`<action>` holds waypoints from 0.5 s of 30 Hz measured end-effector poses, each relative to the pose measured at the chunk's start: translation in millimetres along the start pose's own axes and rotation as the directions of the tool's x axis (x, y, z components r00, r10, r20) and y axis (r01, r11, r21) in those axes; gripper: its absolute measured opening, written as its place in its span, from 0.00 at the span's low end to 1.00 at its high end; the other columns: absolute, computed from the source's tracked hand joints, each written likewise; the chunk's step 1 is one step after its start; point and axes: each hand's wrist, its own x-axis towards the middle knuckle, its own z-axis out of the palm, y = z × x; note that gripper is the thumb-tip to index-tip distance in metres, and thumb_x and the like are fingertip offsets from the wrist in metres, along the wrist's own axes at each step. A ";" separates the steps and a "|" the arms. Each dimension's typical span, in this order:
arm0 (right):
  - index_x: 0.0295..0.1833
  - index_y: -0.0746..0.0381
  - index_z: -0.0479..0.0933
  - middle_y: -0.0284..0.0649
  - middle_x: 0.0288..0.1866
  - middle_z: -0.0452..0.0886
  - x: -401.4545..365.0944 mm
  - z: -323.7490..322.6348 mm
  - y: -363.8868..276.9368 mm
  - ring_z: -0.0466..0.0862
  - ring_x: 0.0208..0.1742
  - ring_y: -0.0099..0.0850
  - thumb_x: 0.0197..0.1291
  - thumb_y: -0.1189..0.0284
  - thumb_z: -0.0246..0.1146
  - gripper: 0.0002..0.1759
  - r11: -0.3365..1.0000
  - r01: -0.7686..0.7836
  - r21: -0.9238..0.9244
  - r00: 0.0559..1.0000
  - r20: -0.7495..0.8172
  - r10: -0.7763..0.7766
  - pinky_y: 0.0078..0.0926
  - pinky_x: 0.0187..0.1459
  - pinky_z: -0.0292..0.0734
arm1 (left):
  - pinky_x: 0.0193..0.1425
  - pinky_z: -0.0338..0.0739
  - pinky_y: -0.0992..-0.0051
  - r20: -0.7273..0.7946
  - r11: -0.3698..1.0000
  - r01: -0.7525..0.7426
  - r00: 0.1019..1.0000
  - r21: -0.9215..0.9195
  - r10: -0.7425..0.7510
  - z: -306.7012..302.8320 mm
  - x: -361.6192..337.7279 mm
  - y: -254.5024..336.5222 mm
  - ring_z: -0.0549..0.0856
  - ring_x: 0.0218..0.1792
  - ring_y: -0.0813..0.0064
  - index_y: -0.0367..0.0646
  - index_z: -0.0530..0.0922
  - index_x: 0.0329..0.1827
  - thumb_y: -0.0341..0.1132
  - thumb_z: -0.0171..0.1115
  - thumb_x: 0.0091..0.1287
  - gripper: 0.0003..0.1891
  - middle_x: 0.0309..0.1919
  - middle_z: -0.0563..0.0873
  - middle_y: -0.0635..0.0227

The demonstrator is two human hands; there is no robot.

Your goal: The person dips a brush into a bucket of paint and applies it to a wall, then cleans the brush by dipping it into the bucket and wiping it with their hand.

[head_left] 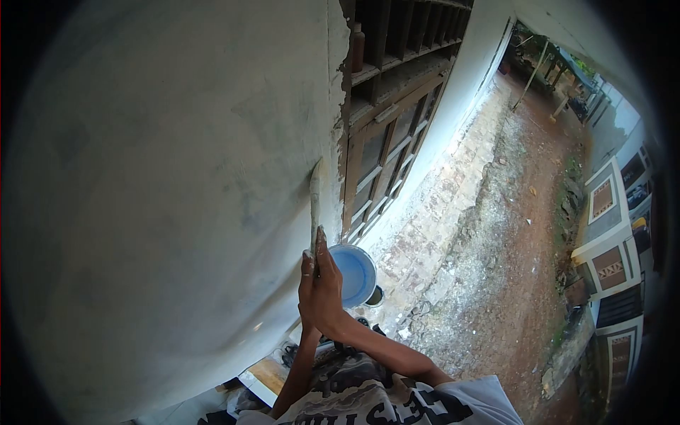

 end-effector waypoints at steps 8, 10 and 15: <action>0.73 0.71 0.57 0.63 0.50 0.77 -24.4 -7.2 -1.5 0.83 0.38 0.49 0.66 0.80 0.51 0.30 0.990 0.119 -0.071 0.993 -0.009 -0.120 0.36 0.40 0.77 | 0.32 0.82 0.78 0.163 0.963 -0.238 0.963 0.124 0.216 -2.1 -2.7 16.3 0.86 0.35 0.76 0.39 0.71 0.68 0.24 0.57 0.61 0.28 0.40 0.85 0.60; 0.72 0.70 0.60 0.48 0.37 0.77 -27.8 -28.0 2.1 0.76 0.31 0.31 0.70 0.76 0.47 0.26 1.000 0.005 -0.015 0.998 -0.055 -0.006 0.27 0.36 0.73 | 0.30 0.83 0.78 0.114 0.990 -0.129 0.986 0.050 0.122 -5.0 1.9 0.8 0.87 0.33 0.74 0.39 0.71 0.67 0.24 0.57 0.62 0.27 0.39 0.85 0.59; 0.74 0.67 0.61 0.35 0.30 0.73 -24.3 -61.2 9.9 0.71 0.31 0.21 0.73 0.72 0.46 0.26 0.984 -0.171 0.058 0.982 -0.075 0.175 0.22 0.34 0.71 | 0.21 0.88 0.66 0.018 0.957 0.263 0.965 -0.120 -0.263 -3.7 3.4 0.9 0.88 0.24 0.58 0.41 0.68 0.68 0.22 0.54 0.60 0.29 0.36 0.84 0.57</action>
